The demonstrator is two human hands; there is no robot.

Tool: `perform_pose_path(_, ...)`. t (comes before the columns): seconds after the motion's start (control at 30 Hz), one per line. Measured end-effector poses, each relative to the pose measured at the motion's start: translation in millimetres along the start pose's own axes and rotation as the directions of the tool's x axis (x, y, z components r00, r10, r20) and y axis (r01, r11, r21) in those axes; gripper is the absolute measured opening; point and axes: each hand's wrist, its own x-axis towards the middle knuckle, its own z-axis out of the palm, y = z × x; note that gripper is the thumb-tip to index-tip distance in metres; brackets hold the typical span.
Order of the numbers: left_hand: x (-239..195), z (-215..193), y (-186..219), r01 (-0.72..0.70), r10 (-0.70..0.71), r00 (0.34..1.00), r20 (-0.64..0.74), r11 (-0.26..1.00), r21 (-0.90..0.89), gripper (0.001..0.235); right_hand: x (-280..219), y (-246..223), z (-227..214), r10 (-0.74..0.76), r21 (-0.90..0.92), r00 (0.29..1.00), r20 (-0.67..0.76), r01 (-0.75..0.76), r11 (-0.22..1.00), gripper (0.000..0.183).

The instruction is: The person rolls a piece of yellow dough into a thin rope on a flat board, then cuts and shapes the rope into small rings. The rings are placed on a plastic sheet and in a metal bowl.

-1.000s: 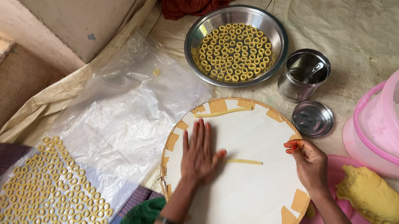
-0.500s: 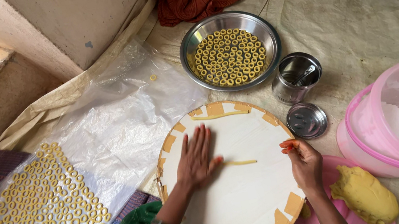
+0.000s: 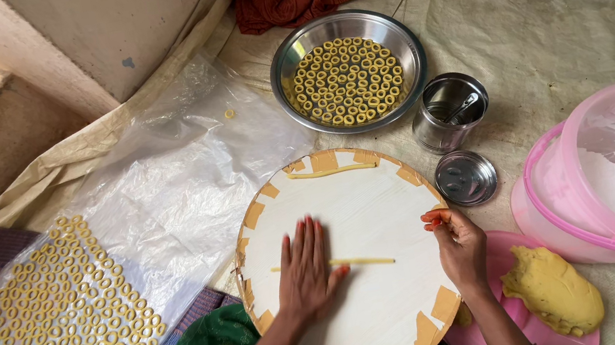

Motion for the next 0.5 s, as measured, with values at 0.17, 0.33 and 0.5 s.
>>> perform_pose_path(0.17,87,-3,-19,0.109,-0.110,0.993,-0.051,0.994,-0.032,0.093,4,3,-1,0.007,0.016,1.000,-0.014,-0.007,1.000,0.015)
perform_pose_path(0.33,141,-7,-40,0.155,-0.189,0.951,-0.243,0.976,-0.153,0.090,6,7,-2,0.019,0.016,1.000,-0.013,-0.019,1.000,0.016)
perform_pose_path(0.5,131,-4,-35,0.041,-0.063,0.977,-0.205,0.993,-0.107,0.093,6,7,-3,0.004,0.012,1.000,-0.016,-0.004,1.000,0.016)
